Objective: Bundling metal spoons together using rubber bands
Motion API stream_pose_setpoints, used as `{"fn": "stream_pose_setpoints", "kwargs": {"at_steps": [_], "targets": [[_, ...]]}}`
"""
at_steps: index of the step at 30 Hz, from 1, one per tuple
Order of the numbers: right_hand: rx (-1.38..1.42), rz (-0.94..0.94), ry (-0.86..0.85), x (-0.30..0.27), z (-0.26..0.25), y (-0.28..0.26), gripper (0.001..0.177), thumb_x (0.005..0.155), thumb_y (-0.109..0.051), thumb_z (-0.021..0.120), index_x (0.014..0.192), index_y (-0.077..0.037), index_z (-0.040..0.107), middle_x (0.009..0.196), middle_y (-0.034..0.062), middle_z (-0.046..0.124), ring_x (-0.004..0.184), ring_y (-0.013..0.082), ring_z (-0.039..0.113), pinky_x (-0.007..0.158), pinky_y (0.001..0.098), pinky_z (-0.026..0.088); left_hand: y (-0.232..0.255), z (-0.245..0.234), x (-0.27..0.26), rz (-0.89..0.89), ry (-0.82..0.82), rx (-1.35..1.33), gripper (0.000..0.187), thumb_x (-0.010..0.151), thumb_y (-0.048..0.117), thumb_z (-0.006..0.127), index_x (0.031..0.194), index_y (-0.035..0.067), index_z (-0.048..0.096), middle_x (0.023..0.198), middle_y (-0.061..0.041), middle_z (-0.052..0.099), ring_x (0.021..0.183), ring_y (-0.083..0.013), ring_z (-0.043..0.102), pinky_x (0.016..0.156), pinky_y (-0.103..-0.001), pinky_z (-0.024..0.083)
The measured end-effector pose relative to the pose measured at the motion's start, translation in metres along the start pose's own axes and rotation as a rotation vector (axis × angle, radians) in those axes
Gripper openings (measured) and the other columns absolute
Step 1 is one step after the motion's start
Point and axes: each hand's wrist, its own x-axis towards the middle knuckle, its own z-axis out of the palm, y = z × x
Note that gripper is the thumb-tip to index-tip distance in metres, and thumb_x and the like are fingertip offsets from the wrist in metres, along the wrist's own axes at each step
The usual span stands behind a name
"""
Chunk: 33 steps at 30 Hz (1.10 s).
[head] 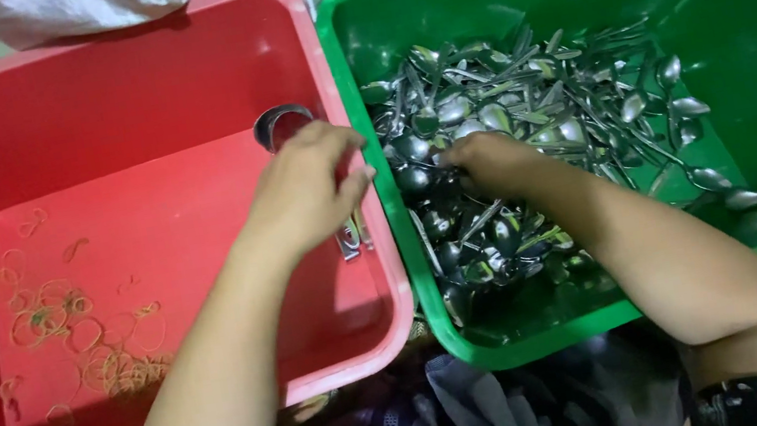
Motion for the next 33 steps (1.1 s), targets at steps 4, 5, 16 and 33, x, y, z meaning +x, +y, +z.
{"fn": "stream_pose_setpoints", "kwargs": {"at_steps": [4,5,16,33], "targets": [[-0.046,0.094,-0.007,-0.001,-0.003,0.006,0.016,0.084,-0.025,0.075,0.099,-0.020,0.072,0.091,0.0041,0.073,0.099,0.0307,0.074,0.087,0.0425,0.059,0.014,-0.002,-0.001,0.064,-0.062,0.021,0.032,0.087,0.021,0.071,0.116,0.009,0.069,0.109,-0.018,0.068,0.107,-0.0438,0.066,0.087,-0.055,0.054],[-0.016,0.156,-0.002,0.000,0.000,0.009,0.013,0.085,-0.030,0.077,0.095,-0.022,0.074,0.088,0.0022,0.073,0.097,0.0288,0.074,0.085,0.0417,0.059,0.014,-0.001,-0.001,0.060,-0.072,0.031,0.033,0.087,0.021,0.071,0.118,0.009,0.069,0.111,-0.017,0.067,0.108,-0.0439,0.066,0.087,-0.056,0.054],[0.274,0.163,0.119,-0.007,-0.027,-0.002,0.010,0.088,-0.017,0.068,0.092,-0.013,0.059,0.079,0.0152,0.067,0.088,0.0417,0.070,0.074,0.0523,0.053,0.028,0.019,-0.003,0.153,0.041,-0.260,0.023,0.087,0.014,0.073,0.109,0.010,0.073,0.102,-0.014,0.070,0.099,-0.0379,0.070,0.083,-0.048,0.058],[0.184,0.363,0.073,0.027,0.010,-0.035,0.029,0.089,-0.041,0.073,0.105,-0.017,0.070,0.105,0.0074,0.071,0.111,0.0300,0.070,0.094,0.0445,0.059,0.028,0.036,0.001,-0.036,-0.112,-0.505,0.027,0.086,0.007,0.072,0.113,0.003,0.071,0.104,-0.022,0.067,0.103,-0.0383,0.073,0.074,-0.044,0.064]]}}
